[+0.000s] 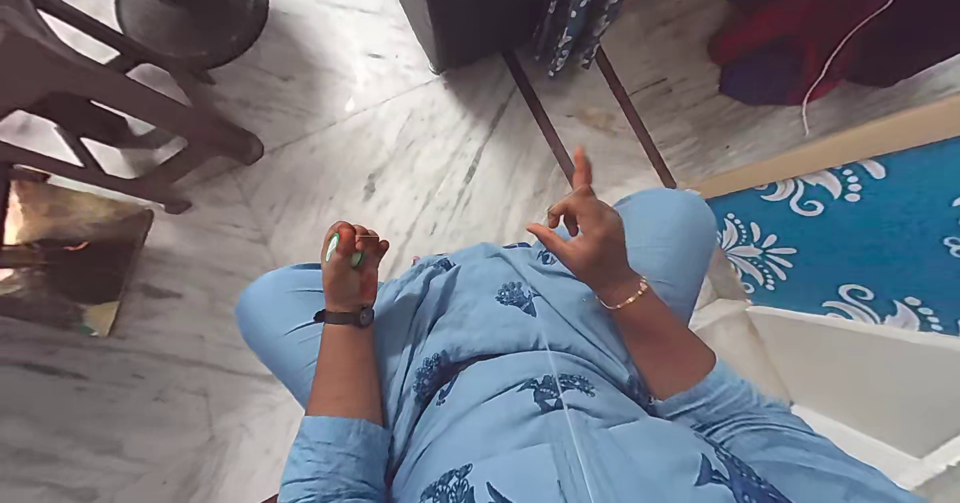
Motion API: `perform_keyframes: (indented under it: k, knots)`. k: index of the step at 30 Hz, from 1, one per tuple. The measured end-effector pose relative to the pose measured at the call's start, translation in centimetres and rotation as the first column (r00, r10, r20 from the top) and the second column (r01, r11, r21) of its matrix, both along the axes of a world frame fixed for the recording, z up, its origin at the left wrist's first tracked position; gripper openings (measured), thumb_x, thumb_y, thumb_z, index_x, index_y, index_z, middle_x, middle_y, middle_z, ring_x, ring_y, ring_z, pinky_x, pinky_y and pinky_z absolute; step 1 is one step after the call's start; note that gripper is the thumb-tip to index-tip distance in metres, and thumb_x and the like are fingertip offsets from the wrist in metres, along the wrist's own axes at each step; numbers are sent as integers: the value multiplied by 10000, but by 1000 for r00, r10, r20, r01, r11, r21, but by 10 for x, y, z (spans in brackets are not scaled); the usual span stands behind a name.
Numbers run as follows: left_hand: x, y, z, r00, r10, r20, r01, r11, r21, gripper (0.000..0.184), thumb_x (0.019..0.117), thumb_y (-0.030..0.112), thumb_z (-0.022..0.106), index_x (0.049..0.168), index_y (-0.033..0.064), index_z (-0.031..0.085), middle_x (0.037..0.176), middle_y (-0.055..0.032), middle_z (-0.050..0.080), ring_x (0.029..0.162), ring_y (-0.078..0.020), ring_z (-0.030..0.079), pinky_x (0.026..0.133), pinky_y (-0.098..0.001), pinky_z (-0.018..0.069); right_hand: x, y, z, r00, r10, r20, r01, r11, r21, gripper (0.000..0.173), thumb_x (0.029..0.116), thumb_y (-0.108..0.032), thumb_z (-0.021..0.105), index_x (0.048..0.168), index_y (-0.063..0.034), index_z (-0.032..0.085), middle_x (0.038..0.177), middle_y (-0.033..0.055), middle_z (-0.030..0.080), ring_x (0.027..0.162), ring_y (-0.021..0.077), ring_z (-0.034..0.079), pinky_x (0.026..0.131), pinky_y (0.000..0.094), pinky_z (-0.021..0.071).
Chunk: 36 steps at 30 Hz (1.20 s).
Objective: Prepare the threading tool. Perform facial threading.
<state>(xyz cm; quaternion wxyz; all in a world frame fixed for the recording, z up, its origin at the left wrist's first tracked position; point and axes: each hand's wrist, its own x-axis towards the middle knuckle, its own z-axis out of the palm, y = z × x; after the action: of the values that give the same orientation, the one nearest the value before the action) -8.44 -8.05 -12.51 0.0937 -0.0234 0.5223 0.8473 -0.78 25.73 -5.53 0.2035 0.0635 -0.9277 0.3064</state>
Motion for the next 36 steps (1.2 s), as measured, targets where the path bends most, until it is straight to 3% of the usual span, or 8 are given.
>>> perform_keyframes:
  k: [3,6,14,17,19,23,29,36]
  knots:
    - [-3,14,5,992,82,98,-19,854,-519,173,905,215,741,981,151,600,812,71,613,707,-40,597,680,-260,553,-8,0,-18,910,4,415,21,998,-56,678,985,-330,679,1545,-39,435,716,80,655,602,261,607,598,492,527]
    - [-6,23,-1,975,178,137,7,588,-809,368,854,205,836,1091,1,643,887,-54,627,750,-116,577,728,-349,507,-8,1,-30,942,55,331,-43,998,-43,455,977,-317,663,1401,-153,655,632,38,628,549,227,570,563,453,493]
    - [-7,24,4,981,142,129,-85,926,-369,52,980,149,559,945,186,550,767,88,597,678,-43,592,656,-238,552,-16,11,-27,905,114,411,60,920,-388,294,1074,-217,512,1243,-114,730,726,35,689,566,135,588,559,348,501]
    - [3,30,5,997,-81,-12,74,953,-292,243,850,374,776,934,225,603,796,114,677,751,-48,660,753,-278,583,-23,8,-37,888,238,394,-56,905,-422,397,1064,-215,457,1377,-55,642,1068,106,754,913,242,666,867,449,514]
    - [6,40,14,963,-261,-65,236,936,-261,286,779,473,844,886,287,655,799,141,687,757,-24,661,760,-258,577,-31,2,-51,857,322,402,-163,910,-381,510,1044,-305,547,1492,-63,528,1382,123,650,1214,325,606,1052,512,452]
    - [23,68,34,833,-513,-208,488,858,-161,224,822,471,821,922,313,698,818,170,674,761,17,641,744,-211,556,-36,-16,-56,754,336,565,-334,936,-111,751,1002,-456,615,1606,-102,342,1679,91,304,1427,417,402,1061,624,382]
    - [48,117,92,660,-613,-436,539,789,-294,210,898,341,801,974,203,662,817,121,639,737,42,611,688,-141,531,-33,-29,-53,789,260,557,-388,913,124,405,1013,-6,504,1393,-81,619,1686,153,258,1462,461,356,1086,655,363]
    - [52,147,126,652,-502,-568,0,749,-662,307,825,230,810,823,-45,672,739,-103,689,702,-90,665,711,-259,578,-35,-21,-63,957,168,237,-214,959,184,318,920,50,617,1166,-97,755,1481,125,579,1337,392,547,987,591,484]
